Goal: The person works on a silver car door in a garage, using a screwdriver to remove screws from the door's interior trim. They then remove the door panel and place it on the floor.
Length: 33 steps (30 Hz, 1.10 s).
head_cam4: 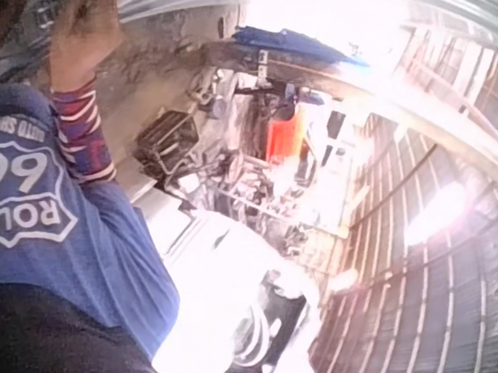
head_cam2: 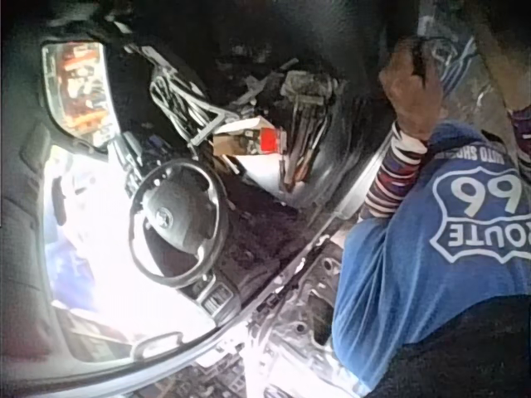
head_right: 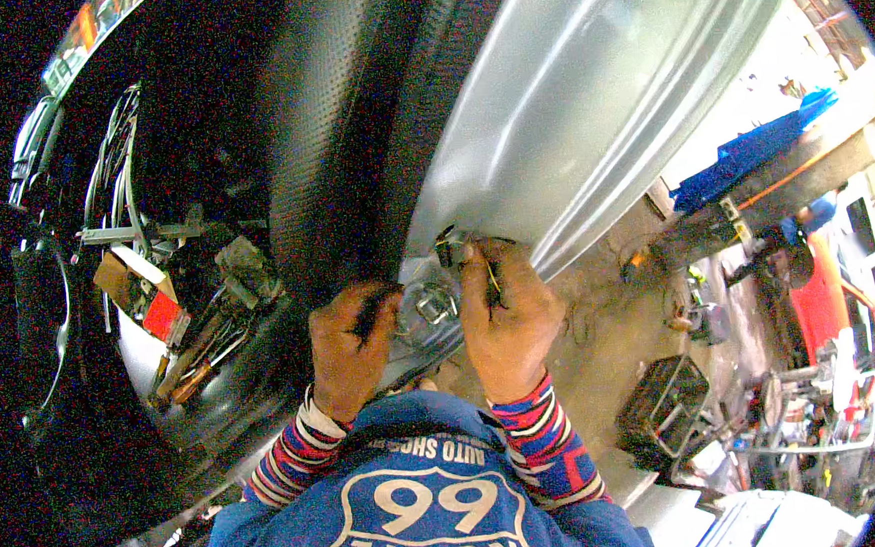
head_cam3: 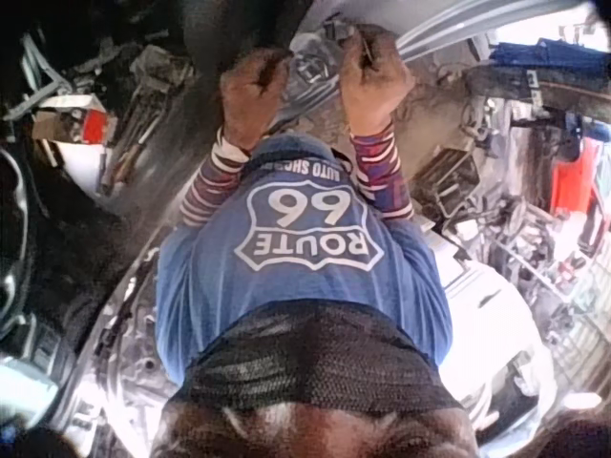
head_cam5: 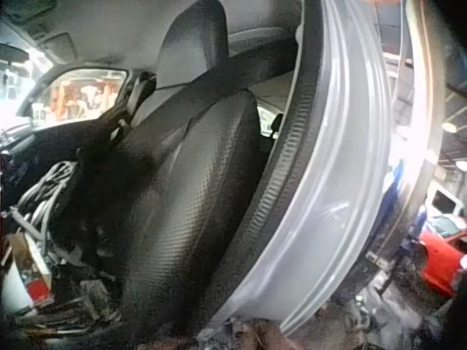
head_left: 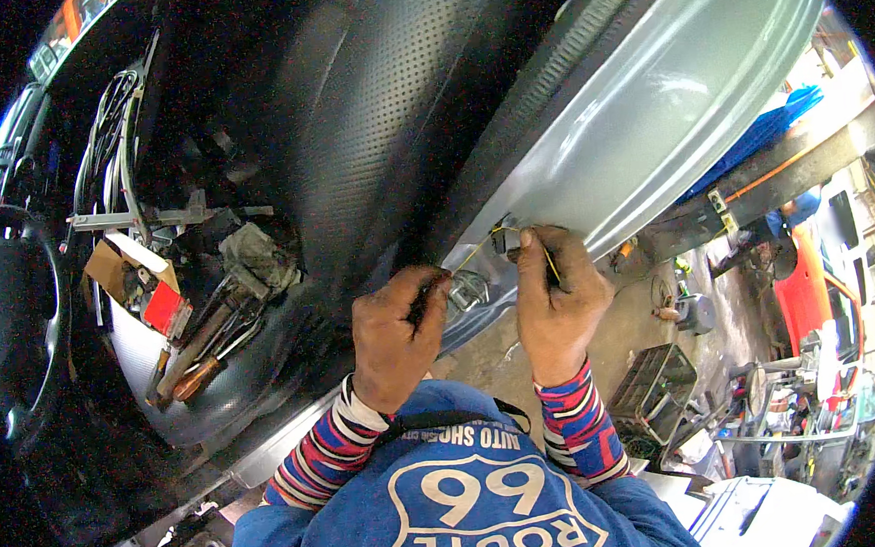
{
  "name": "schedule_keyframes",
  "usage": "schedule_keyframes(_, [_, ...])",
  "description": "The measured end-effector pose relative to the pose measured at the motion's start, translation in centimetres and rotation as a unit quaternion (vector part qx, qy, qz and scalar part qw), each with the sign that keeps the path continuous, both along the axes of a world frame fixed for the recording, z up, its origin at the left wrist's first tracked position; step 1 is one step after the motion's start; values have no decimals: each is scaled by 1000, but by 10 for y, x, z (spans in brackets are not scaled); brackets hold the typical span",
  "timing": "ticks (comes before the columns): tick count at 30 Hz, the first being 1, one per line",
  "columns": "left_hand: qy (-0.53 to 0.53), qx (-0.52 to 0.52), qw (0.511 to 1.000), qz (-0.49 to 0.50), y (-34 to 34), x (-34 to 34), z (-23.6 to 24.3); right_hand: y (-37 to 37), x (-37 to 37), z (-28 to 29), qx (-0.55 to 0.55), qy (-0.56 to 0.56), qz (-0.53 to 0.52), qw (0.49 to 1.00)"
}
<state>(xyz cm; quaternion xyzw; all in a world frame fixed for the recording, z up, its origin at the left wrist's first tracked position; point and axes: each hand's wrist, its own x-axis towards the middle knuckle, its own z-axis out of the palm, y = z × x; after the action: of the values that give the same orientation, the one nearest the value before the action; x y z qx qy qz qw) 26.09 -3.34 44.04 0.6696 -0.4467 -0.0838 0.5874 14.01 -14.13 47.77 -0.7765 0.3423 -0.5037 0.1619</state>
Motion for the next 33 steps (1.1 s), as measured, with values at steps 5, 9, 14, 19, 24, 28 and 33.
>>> schedule_keyframes(5, [6, 0, 999, -40, -7, -4, -4, 2, -4, 0, 4, 54, -10, 998])
schedule_keyframes(9, [-44, -35, 998, -30, -14, -7, -8, 5, -2, -4, 27, 72, -16, 997])
schedule_keyframes(14, [-75, -19, 997, -9, -12, -13, -13, 12, 1, -20, 12, 147, -48, 988])
schedule_keyframes(19, [-166, -51, 985, -18, -14, -6, -15, 13, 12, -34, 2, 107, -32, 994])
schedule_keyframes(24, [-218, -95, 971, -23, -19, 7, -14, 28, 19, -39, 17, 71, -30, 997])
schedule_keyframes(28, [-171, -72, 983, 1, -11, 12, -17, 40, 22, -34, 25, 40, -9, 999])
schedule_keyframes(33, [-160, -52, 986, -6, -4, 16, -23, 48, 28, -28, 38, 13, -14, 999])
